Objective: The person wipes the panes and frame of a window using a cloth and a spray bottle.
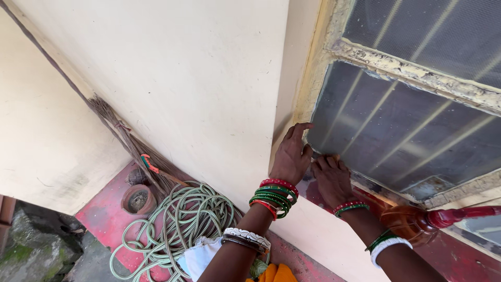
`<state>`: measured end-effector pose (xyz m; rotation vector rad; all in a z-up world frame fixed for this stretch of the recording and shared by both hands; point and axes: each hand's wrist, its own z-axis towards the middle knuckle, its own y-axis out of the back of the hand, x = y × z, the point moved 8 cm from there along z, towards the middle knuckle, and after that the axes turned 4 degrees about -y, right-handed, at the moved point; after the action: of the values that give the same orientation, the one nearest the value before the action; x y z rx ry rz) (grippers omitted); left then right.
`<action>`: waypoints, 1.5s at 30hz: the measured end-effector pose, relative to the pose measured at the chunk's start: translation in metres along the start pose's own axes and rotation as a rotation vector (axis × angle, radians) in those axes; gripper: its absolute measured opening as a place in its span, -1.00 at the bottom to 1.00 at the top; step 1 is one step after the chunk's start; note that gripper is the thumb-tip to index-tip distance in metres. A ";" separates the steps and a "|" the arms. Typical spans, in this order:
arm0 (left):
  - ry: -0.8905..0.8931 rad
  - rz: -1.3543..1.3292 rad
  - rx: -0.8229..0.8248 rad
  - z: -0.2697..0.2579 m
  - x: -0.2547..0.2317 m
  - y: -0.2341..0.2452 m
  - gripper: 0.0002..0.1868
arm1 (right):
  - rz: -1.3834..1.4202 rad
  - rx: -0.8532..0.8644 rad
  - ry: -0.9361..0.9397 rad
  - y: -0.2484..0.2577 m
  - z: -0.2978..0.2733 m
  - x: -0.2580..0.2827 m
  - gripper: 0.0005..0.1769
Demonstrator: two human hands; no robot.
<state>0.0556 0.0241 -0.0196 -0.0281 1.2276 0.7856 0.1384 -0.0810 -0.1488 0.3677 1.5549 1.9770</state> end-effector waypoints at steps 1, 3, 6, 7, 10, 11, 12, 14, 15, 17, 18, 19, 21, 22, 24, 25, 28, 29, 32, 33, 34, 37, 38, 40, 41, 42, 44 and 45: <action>-0.042 0.003 -0.010 -0.001 -0.005 0.000 -0.47 | 0.004 0.031 -0.057 0.003 -0.003 -0.005 -0.72; -0.128 0.016 -0.035 -0.001 -0.014 0.003 -0.45 | -0.013 0.138 -0.187 0.005 0.001 -0.015 -0.76; -0.005 0.006 0.003 0.000 -0.005 -0.003 -0.47 | 0.006 0.198 -0.285 0.006 0.004 -0.024 -0.70; -0.043 0.014 -0.004 0.002 -0.007 -0.003 -0.46 | 0.066 0.092 -0.233 0.011 0.010 -0.017 -0.73; -0.101 0.021 0.000 -0.001 -0.008 -0.011 -0.46 | 0.117 -0.019 -0.039 0.006 0.020 0.001 -0.66; -0.094 0.015 0.012 0.000 -0.006 -0.014 -0.47 | 0.114 -0.026 0.032 0.003 0.021 0.006 -0.61; -0.088 0.010 0.024 0.000 -0.005 -0.017 -0.48 | 0.108 -0.046 0.040 0.003 0.017 0.004 -0.55; -0.060 -0.005 0.048 -0.004 -0.002 -0.021 -0.50 | 0.101 -0.075 0.047 0.003 -0.004 0.001 -0.42; -0.054 -0.011 0.050 -0.001 -0.002 -0.022 -0.52 | 0.114 -0.051 0.000 0.001 -0.010 -0.007 -0.43; -0.078 0.007 0.035 0.001 -0.006 -0.022 -0.52 | 0.143 0.000 -0.094 0.000 -0.030 -0.020 -0.45; -0.088 0.016 0.028 0.000 -0.008 -0.021 -0.53 | 0.135 0.012 -0.122 0.000 -0.040 -0.024 -0.44; -0.079 0.009 0.034 0.001 -0.008 -0.021 -0.53 | 0.126 0.017 -0.149 0.002 -0.045 -0.030 -0.43; -0.062 -0.006 0.045 0.002 -0.010 -0.020 -0.53 | 0.081 0.011 -0.226 0.009 -0.051 -0.041 -0.45; -0.074 -0.013 0.037 0.003 -0.013 -0.019 -0.53 | 0.045 -0.001 -0.275 0.014 -0.052 -0.046 -0.48; -0.089 -0.021 0.017 0.002 -0.013 -0.017 -0.53 | 0.016 0.032 -0.367 0.021 -0.050 -0.050 -0.60; -0.077 -0.007 0.023 0.001 -0.010 -0.018 -0.54 | 0.021 0.081 -0.416 0.025 -0.051 -0.055 -0.68; -0.088 0.019 0.027 0.007 -0.004 -0.029 -0.55 | 0.116 -0.076 -0.271 0.048 -0.036 -0.037 -0.71; -0.118 0.019 0.025 0.009 -0.005 -0.034 -0.55 | 0.161 -0.180 -0.180 0.056 -0.033 -0.031 -0.68; -0.121 0.000 0.064 0.006 -0.006 -0.053 -0.53 | 0.028 -0.074 -0.038 0.034 -0.010 -0.026 -0.56; -0.110 -0.007 0.086 0.005 -0.006 -0.057 -0.52 | 0.042 -0.090 -0.031 0.031 -0.017 -0.030 -0.51; -0.097 -0.011 0.105 0.004 -0.006 -0.061 -0.54 | 0.057 -0.107 -0.025 0.028 -0.024 -0.032 -0.47; -0.090 -0.012 0.125 0.001 -0.009 -0.066 -0.57 | 0.108 -0.014 -0.158 0.015 -0.044 -0.050 -0.37; -0.109 -0.003 0.118 0.001 -0.011 -0.065 -0.57 | 0.129 0.041 -0.228 0.010 -0.050 -0.055 -0.34; -0.105 0.012 0.113 -0.001 -0.013 -0.060 -0.56 | 0.106 0.169 -0.384 0.001 -0.060 -0.067 -0.47; -0.084 0.017 0.112 -0.002 -0.013 -0.057 -0.57 | 0.094 0.231 -0.461 -0.003 -0.063 -0.073 -0.53; -0.064 0.021 0.112 -0.003 -0.013 -0.054 -0.57 | 0.081 0.246 -0.536 -0.003 -0.063 -0.080 -0.56; -0.045 0.042 0.122 -0.005 -0.012 -0.049 -0.56 | 0.055 0.277 -0.682 -0.002 -0.062 -0.093 -0.59; -0.034 0.052 0.129 -0.007 -0.011 -0.048 -0.56 | 0.123 0.343 -0.718 -0.005 -0.064 -0.096 -0.68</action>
<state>0.0747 -0.0198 -0.0313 0.1227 1.2490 0.7474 0.1801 -0.1885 -0.1583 1.1871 1.3871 1.3998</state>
